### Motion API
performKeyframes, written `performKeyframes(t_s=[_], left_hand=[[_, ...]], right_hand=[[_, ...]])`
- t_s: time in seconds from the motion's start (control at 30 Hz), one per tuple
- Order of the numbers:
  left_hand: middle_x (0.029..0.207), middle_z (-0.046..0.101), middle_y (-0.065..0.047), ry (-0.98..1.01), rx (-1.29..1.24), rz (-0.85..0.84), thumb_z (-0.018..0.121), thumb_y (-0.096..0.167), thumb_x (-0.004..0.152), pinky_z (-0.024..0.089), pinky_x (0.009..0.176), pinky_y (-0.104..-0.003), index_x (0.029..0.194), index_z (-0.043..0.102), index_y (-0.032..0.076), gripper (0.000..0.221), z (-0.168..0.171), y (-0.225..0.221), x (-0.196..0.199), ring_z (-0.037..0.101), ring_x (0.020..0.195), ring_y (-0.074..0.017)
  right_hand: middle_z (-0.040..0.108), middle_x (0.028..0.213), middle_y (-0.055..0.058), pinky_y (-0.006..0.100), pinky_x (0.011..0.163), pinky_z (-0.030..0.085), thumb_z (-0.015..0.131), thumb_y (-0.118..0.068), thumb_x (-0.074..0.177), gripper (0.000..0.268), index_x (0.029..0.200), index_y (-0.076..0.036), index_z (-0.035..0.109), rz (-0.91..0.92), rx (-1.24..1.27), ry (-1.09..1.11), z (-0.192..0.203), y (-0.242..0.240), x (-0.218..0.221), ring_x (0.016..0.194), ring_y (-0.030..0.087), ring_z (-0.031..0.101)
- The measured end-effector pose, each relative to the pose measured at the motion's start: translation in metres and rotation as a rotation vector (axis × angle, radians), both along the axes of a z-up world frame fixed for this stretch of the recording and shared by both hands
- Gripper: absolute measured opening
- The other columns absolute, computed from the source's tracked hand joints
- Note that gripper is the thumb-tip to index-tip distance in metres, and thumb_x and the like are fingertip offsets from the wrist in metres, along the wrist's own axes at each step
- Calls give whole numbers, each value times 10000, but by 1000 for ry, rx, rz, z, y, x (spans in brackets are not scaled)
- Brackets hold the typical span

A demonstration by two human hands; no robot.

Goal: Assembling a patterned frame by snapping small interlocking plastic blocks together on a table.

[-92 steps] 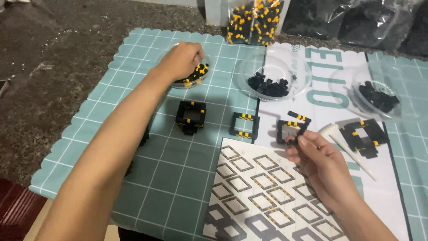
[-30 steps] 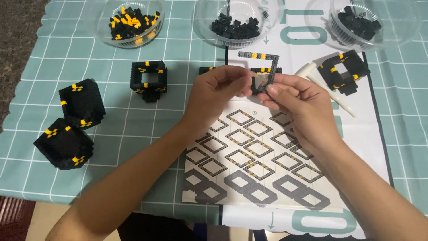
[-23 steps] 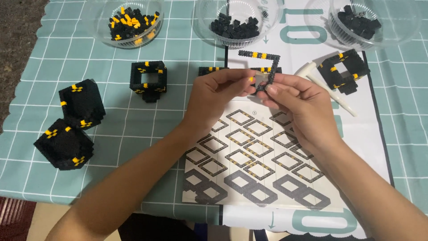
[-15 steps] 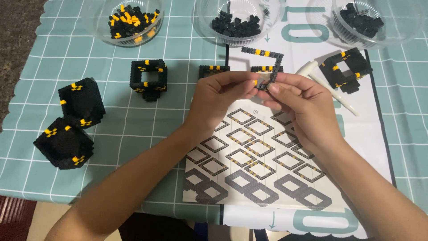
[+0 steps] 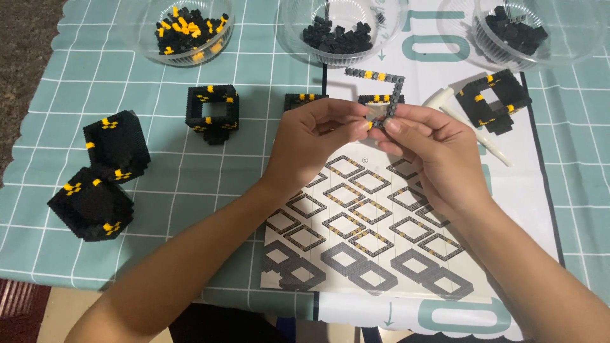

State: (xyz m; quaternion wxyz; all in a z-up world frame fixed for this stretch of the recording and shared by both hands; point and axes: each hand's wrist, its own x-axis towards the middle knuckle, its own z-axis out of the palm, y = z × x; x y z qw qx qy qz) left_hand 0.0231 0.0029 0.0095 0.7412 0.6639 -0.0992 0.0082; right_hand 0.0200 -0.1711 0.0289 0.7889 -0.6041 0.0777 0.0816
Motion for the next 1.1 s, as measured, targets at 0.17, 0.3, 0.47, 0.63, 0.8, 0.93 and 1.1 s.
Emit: performKeyframes(t_s=[0.17, 0.3, 0.47, 0.63, 0.8, 0.93, 1.1], left_hand=[[905, 716, -58, -42, 17, 22, 694, 130, 819, 564, 804, -207, 992, 688, 59, 187, -6, -1, 2, 670, 842, -100], [932, 722, -63, -33, 44, 26, 692, 139, 812, 568, 814, -216, 980, 689, 62, 184, -1, 0, 0, 686, 855, -116], [947, 718, -80, -29, 20, 9, 681, 126, 823, 582, 810, -223, 977, 680, 43, 175, -2, 0, 0, 698, 851, -135], [935, 711, -67, -43, 43, 3, 675, 139, 829, 570, 821, -217, 984, 680, 55, 176, -5, 0, 1, 680, 861, -121], [911, 703, -55, -46, 47, -6, 664, 144, 836, 566, 800, -216, 980, 680, 65, 165, -3, 0, 0, 670, 849, -113], [955, 704, -68, -18, 7, -14, 666, 115, 831, 570, 785, -218, 971, 673, 56, 152, -4, 0, 0, 676, 843, -125], [910, 689, -52, -43, 31, -22, 655, 115, 846, 570, 804, -215, 991, 667, 64, 155, -5, 0, -2, 660, 839, -112]], right_hand=[[693, 891, 213, 257, 770, 605, 642, 15, 811, 203, 1014, 16, 629, 5, -17, -15, 2, 1, -1, 842, 274, 717], [694, 887, 210, 257, 770, 606, 638, 23, 818, 195, 1012, 13, 632, 12, -1, -25, -1, 0, -1, 839, 274, 717], [693, 884, 217, 249, 753, 601, 642, 23, 810, 202, 1012, 21, 630, 10, 0, -4, 0, 1, -1, 829, 276, 716], [694, 892, 212, 248, 760, 601, 643, 15, 809, 217, 1026, 17, 633, 11, -14, 8, 0, 1, 0, 837, 267, 715], [695, 884, 203, 244, 765, 599, 648, 10, 806, 224, 1029, 15, 632, 14, -19, 11, 0, 0, 0, 834, 255, 712], [695, 897, 203, 248, 768, 599, 642, 4, 813, 223, 1036, 5, 634, 34, -5, 5, -4, -1, 0, 837, 256, 712], [696, 885, 191, 242, 778, 602, 651, -6, 812, 223, 1035, -6, 635, 53, 1, -5, -3, -1, 0, 838, 246, 714]])
